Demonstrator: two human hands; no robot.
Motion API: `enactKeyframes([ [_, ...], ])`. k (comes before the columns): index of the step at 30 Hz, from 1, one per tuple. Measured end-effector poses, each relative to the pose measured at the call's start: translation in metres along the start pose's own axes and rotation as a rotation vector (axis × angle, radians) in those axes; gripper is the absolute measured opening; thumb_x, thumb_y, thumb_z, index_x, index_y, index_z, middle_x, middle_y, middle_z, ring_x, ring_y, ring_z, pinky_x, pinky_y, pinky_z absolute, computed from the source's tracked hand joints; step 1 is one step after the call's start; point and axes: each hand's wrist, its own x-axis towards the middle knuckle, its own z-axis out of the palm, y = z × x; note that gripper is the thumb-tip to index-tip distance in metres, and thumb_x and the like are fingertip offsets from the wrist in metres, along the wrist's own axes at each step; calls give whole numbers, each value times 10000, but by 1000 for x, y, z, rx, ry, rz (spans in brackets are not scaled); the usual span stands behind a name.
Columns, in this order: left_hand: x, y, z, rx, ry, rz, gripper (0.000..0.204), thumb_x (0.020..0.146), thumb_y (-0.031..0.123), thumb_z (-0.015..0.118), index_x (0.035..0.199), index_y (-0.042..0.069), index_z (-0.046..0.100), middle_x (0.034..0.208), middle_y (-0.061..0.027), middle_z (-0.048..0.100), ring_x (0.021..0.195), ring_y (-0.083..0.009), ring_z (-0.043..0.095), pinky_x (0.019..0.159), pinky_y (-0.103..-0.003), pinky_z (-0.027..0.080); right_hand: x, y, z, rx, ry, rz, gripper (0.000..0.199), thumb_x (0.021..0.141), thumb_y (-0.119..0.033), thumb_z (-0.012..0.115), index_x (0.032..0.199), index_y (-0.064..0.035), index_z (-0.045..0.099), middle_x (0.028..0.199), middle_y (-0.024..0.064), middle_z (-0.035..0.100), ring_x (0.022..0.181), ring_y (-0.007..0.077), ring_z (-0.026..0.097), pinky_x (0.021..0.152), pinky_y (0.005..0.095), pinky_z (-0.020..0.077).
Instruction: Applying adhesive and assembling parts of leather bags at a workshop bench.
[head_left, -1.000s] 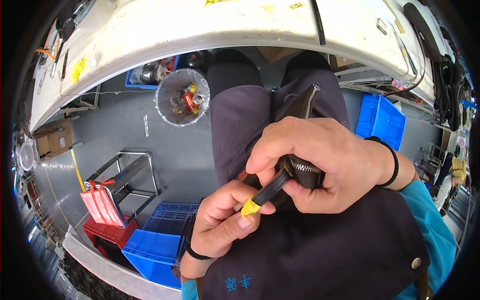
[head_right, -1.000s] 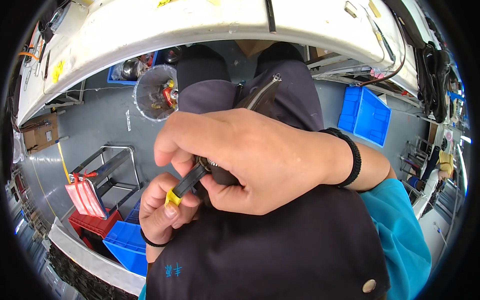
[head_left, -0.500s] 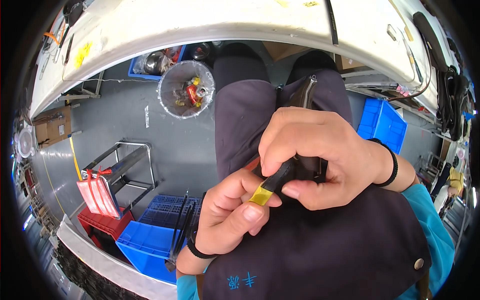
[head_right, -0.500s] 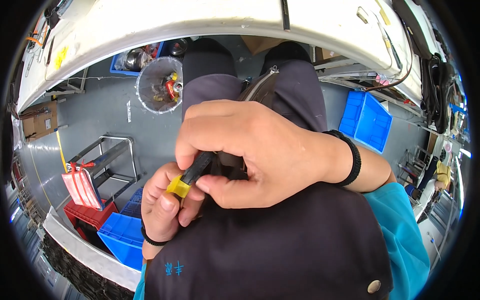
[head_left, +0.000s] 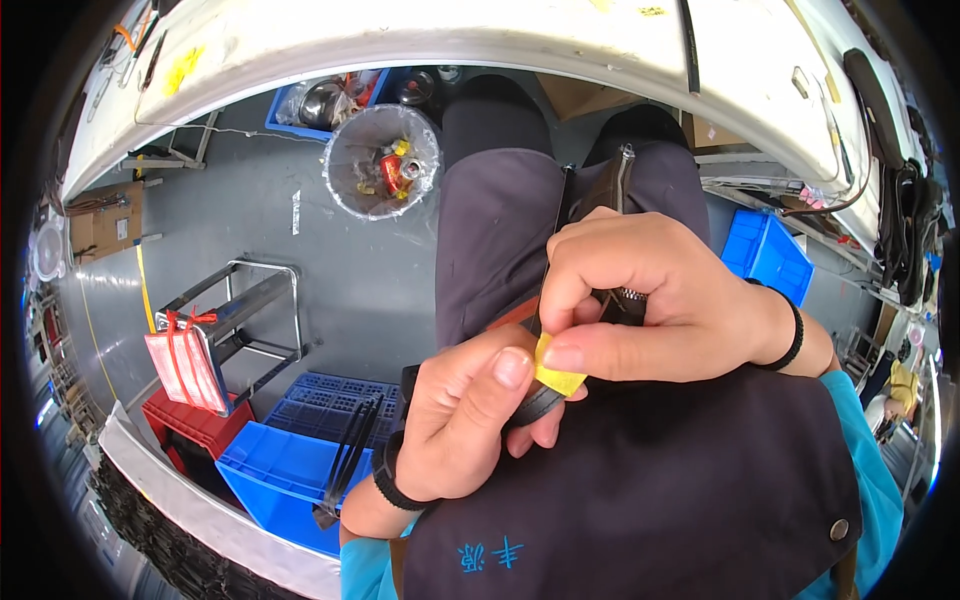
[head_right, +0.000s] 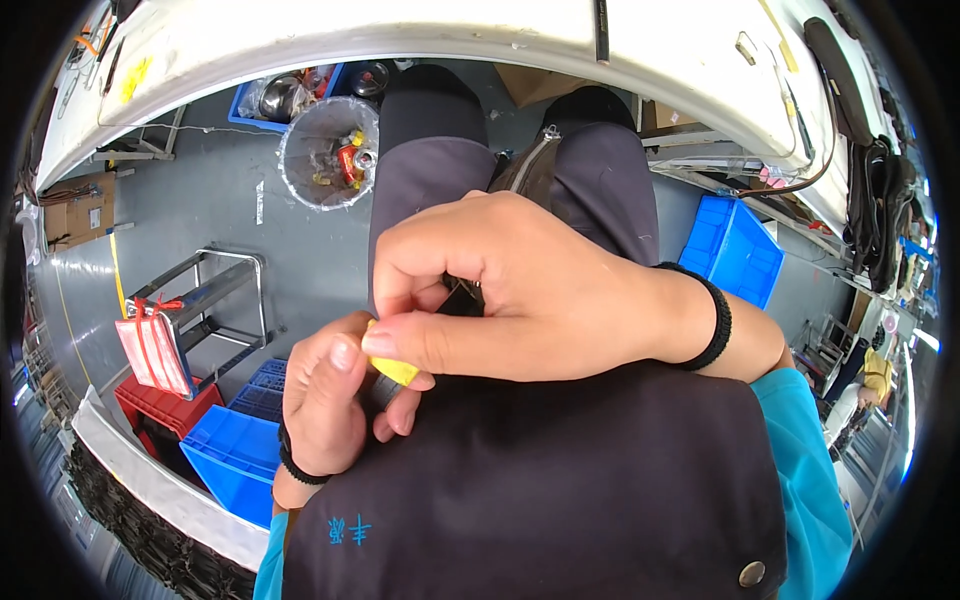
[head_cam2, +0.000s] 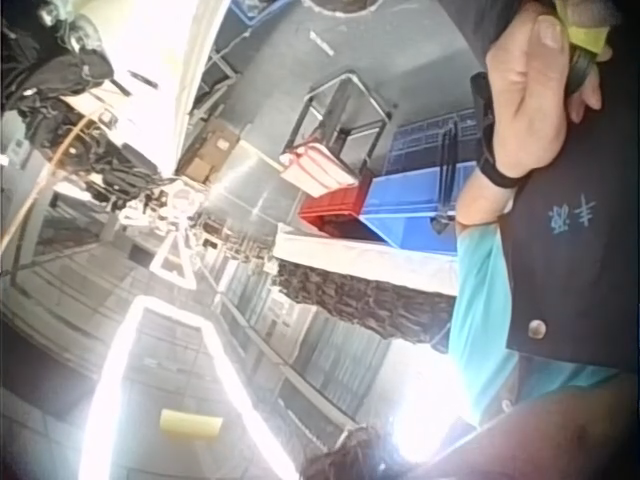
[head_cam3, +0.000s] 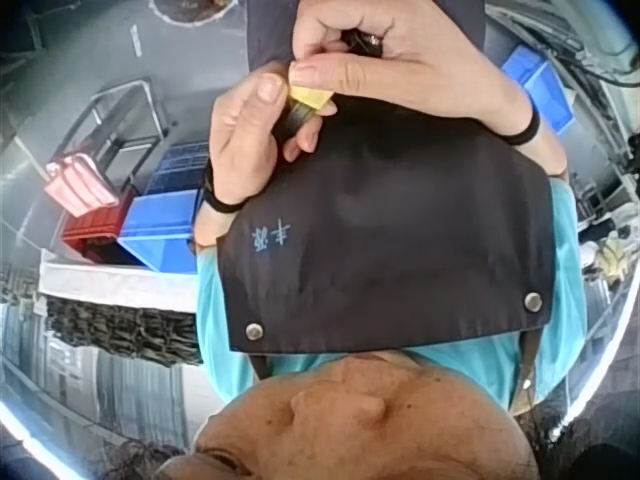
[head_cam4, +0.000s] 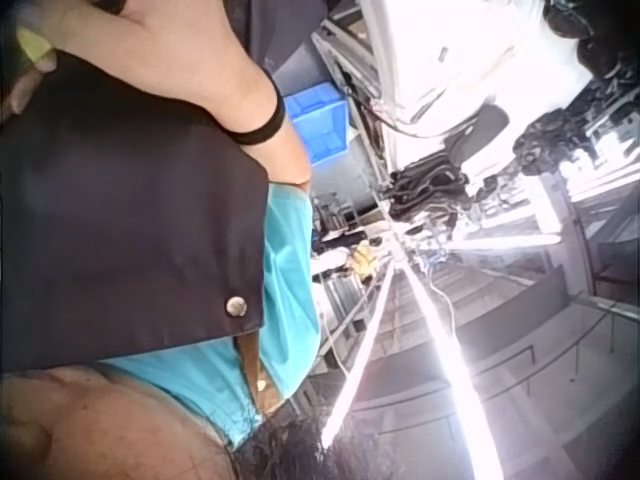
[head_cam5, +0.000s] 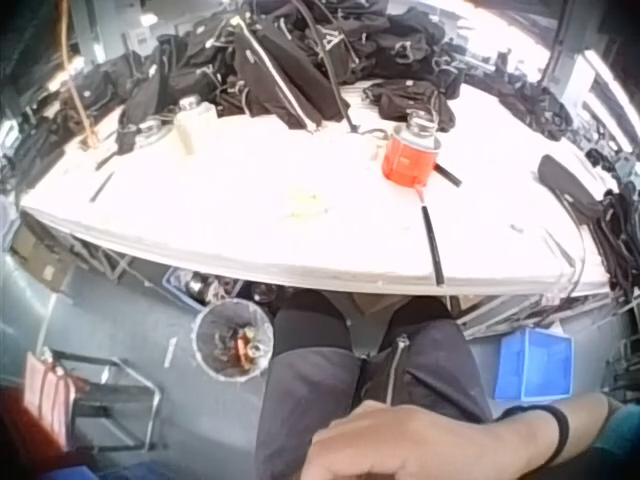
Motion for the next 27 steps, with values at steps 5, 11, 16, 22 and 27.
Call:
enactKeyframes([
  [5,-3,-2,-2,-27,15,42,450,1002,371,346,950,-21,560,653,-62,564,534,-76,476,510,-198,380,-2,4,2,108,14,11,156,875,-104,619,762,-15,559,639,-4,504,604,56,458,544,235,356],
  [11,-4,-2,-3,-101,60,92,355,995,306,395,1044,-24,515,664,-47,556,629,-97,568,594,-212,449,-9,0,0,183,86,115,124,887,-94,608,789,-24,579,676,-26,533,623,30,446,557,218,362],
  [16,-1,-9,-6,181,33,309,290,814,-11,676,1045,10,502,716,-2,608,604,-17,516,600,-175,421,-6,-4,0,177,27,86,142,883,-104,615,771,-23,582,662,-19,531,612,40,448,551,222,361],
  [22,2,-14,-3,444,159,488,313,743,-5,752,980,34,551,699,-12,606,544,-21,496,483,-159,361,-8,1,5,95,58,24,139,862,-81,593,740,-16,573,628,13,508,583,88,460,526,261,348],
  [27,3,-16,-3,519,204,598,266,717,-4,766,923,38,603,700,-36,604,506,-65,497,459,-185,354,-9,2,13,142,139,24,161,854,-73,575,705,-12,562,620,45,513,569,121,468,524,278,354],
])
